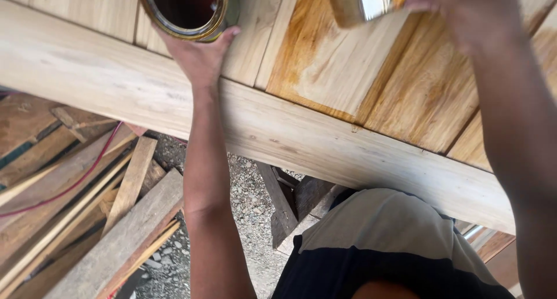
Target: Applying varnish or stain to a wooden door using a paint brush.
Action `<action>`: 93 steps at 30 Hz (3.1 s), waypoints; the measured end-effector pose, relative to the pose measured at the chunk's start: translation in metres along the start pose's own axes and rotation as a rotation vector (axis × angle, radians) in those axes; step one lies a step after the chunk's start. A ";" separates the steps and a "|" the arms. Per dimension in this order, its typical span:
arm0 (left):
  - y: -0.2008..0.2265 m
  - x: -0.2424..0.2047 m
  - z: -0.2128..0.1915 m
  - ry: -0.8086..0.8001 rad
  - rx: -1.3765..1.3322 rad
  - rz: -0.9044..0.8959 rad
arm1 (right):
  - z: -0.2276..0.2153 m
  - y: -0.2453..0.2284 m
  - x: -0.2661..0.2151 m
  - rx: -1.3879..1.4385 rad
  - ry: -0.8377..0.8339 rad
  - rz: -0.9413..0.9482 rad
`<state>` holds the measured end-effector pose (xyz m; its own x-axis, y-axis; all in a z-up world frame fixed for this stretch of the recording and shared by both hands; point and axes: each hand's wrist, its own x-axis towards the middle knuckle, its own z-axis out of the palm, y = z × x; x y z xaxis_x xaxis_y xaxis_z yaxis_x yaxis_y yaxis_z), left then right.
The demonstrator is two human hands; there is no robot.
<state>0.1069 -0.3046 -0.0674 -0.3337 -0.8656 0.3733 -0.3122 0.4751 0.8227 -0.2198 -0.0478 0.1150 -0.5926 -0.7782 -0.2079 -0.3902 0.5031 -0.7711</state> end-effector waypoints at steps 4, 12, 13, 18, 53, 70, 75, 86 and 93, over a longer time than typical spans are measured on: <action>-0.008 -0.001 0.002 -0.011 -0.089 -0.047 | 0.020 0.103 -0.011 0.652 -0.101 -0.176; -0.013 -0.006 -0.001 -0.030 0.047 -0.104 | 0.038 0.114 0.025 0.136 0.191 -0.657; -0.013 -0.007 -0.002 -0.026 0.048 -0.107 | 0.047 0.101 0.007 0.136 0.186 -0.659; 0.002 0.001 0.001 -0.062 -0.006 -0.051 | 0.063 0.065 -0.033 0.069 -0.261 -0.429; -0.020 -0.006 0.002 -0.059 0.167 -0.062 | 0.106 0.049 -0.036 0.031 -0.275 -0.522; -0.026 -0.006 0.000 -0.015 0.164 -0.052 | 0.092 0.075 -0.078 0.141 -0.282 -0.330; -0.029 -0.008 0.002 -0.041 0.080 -0.061 | 0.097 0.080 -0.052 0.050 -0.231 -0.297; -0.030 -0.008 0.001 -0.032 0.138 -0.036 | 0.127 0.055 -0.027 0.099 -0.276 -0.392; -0.031 -0.009 0.002 -0.043 0.038 -0.078 | 0.063 0.076 -0.034 -0.005 0.024 -0.547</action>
<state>0.1178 -0.3113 -0.0976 -0.3444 -0.8931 0.2895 -0.3720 0.4130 0.8313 -0.1848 -0.0066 0.0251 -0.3180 -0.9182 0.2363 -0.6493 0.0293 -0.7600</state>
